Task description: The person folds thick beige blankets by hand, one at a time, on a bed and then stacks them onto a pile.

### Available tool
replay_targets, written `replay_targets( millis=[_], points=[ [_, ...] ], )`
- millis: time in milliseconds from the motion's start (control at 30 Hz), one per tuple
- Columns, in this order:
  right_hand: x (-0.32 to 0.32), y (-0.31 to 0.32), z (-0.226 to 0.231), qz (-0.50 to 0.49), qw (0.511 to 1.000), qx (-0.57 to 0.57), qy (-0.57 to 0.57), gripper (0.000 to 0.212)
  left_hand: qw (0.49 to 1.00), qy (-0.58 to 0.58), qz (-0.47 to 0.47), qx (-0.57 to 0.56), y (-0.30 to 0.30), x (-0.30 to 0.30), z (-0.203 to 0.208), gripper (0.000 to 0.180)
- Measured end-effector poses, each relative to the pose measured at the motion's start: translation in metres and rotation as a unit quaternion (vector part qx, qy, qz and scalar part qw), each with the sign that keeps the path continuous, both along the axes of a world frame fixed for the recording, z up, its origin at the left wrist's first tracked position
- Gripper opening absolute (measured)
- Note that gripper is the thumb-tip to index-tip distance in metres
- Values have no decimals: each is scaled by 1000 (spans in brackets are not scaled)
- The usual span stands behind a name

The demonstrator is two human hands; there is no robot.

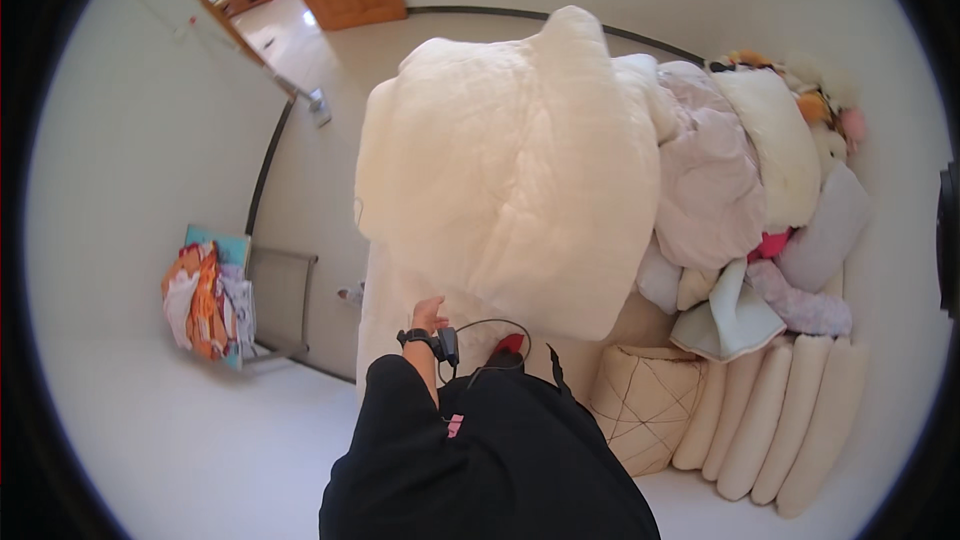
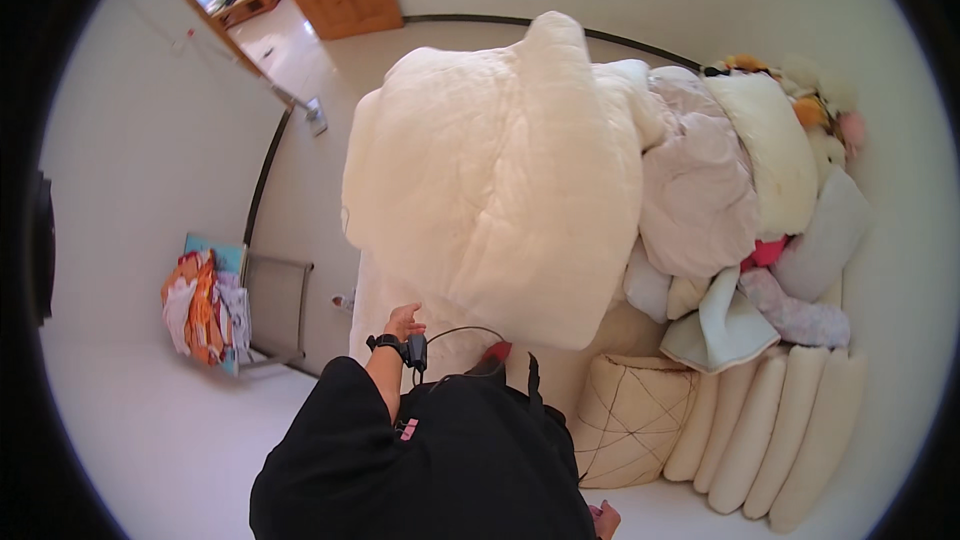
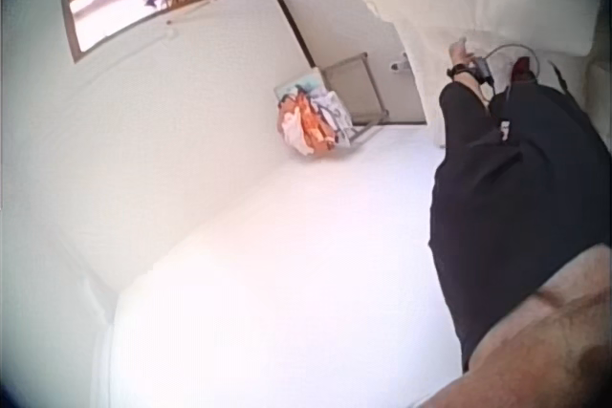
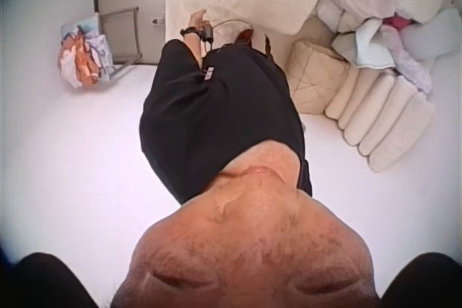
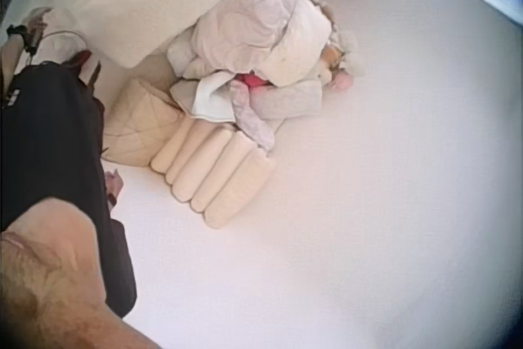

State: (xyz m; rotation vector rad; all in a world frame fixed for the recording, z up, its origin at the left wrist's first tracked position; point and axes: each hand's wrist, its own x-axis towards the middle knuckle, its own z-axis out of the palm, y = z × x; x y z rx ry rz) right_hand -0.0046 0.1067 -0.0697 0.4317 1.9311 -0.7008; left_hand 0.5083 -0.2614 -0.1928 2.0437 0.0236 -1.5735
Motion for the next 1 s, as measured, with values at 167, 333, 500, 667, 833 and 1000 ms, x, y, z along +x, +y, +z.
replay_targets(
  millis=[167, 333, 500, 667, 833, 1000],
  points=[
    [-27, -53, 46, 215, 969, 26, 119, 37, 994, 64, 93, -9, 33, -1, -32, 62],
    [-37, -98, 79, 369, 912, 7, 176, 32, 970, 190, 116, -97, 20, -69, -56, 79],
    [-38, -98, 93, 278, 944, 46, 172, 32, 971, 219, 97, -17, -14, -149, -67, 78],
    [-65, -30, 96, 217, 961, 64, 158, 28, 922, 331, 179, -89, -22, -206, -77, 60],
    [-41, -14, 85, 205, 968, 103, 101, 30, 908, 306, 254, -134, 3, -181, -111, 81],
    [-81, -10, 49, 213, 970, 105, 49, 29, 903, 362, 177, -147, -3, -178, -66, 63]
  ],
)
